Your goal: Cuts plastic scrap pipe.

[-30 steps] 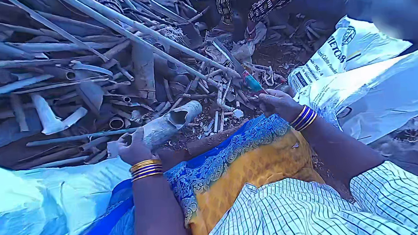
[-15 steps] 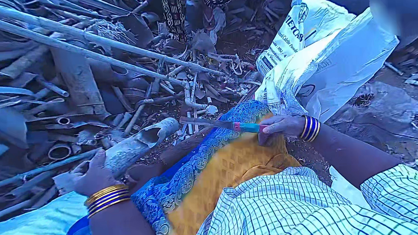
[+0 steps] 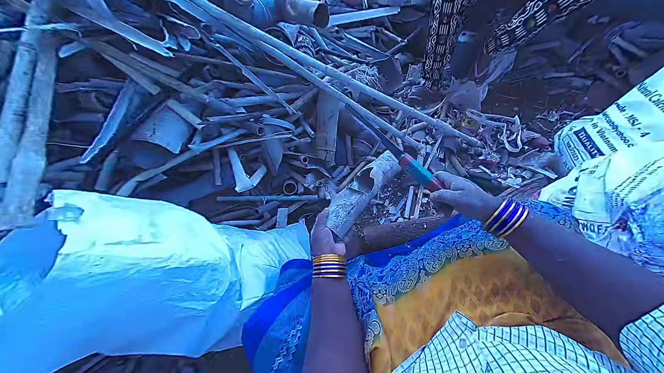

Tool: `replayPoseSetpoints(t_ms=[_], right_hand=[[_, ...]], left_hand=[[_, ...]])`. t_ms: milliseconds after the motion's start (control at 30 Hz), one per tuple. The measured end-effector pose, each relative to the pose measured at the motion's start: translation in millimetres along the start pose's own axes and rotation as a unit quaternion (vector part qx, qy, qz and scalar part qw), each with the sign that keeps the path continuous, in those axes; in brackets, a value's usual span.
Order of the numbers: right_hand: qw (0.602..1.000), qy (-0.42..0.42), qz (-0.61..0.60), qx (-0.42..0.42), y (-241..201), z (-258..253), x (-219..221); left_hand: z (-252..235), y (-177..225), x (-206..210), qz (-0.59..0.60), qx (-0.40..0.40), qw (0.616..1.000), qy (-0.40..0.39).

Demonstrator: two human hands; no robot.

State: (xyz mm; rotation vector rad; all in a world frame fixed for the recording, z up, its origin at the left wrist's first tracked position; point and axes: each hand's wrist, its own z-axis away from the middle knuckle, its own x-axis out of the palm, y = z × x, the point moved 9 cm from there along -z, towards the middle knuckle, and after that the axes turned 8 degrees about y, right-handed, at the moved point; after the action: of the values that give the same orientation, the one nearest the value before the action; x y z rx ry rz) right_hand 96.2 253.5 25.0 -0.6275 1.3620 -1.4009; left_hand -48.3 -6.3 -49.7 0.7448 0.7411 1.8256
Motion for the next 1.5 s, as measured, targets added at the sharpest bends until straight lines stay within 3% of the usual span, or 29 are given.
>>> replayPoseSetpoints(t_ms=[167, 333, 433, 567, 733, 833, 967, 1100, 1233, 1367, 1500], right_hand=[[0.948, -0.144, 0.285, 0.002, 2.0, -45.0, 89.1], [0.897, -0.198, 0.391, 0.055, 60.7, -58.5, 124.9], [0.891, -0.221, 0.389, 0.074, 78.1, -62.0, 136.3], [0.899, -0.225, 0.374, 0.032, 61.4, -49.4, 156.2], [0.874, -0.27, 0.393, 0.092, 93.4, -55.5, 164.3], [0.886, -0.274, 0.373, 0.036, 75.7, -50.6, 169.7], [0.875, -0.279, 0.384, 0.094, 95.6, -53.5, 163.0], [0.881, -0.284, 0.377, 0.04, 76.9, -47.2, 166.7], [0.872, -0.282, 0.385, 0.11, 100.6, -56.9, 159.4], [0.885, -0.274, 0.371, 0.062, 81.9, -50.4, 161.2], [0.879, -0.282, 0.379, 0.064, 93.6, -55.4, 163.3]], left_hand=[[-29.5, -16.1, -4.3, -0.05, 0.001, 0.998, 0.037], [-73.0, -36.5, -11.5, -0.199, 0.072, 0.971, 0.109], [-91.1, -31.1, -7.1, -0.227, 0.093, 0.963, 0.11], [-94.1, -21.3, 0.4, -0.19, 0.078, 0.975, 0.089], [-94.0, -20.3, -2.5, -0.172, 0.072, 0.977, 0.107], [-95.6, -18.3, -5.6, -0.162, 0.077, 0.976, 0.123], [-91.7, -20.1, -5.7, -0.148, 0.077, 0.976, 0.137], [-92.9, -21.6, -1.8, -0.147, 0.075, 0.977, 0.137], [-91.9, -24.8, -1.2, -0.126, 0.08, 0.98, 0.134], [-93.1, -22.8, 4.3, -0.104, 0.079, 0.985, 0.113], [-90.4, -23.8, 6.2, -0.096, 0.08, 0.986, 0.109]])
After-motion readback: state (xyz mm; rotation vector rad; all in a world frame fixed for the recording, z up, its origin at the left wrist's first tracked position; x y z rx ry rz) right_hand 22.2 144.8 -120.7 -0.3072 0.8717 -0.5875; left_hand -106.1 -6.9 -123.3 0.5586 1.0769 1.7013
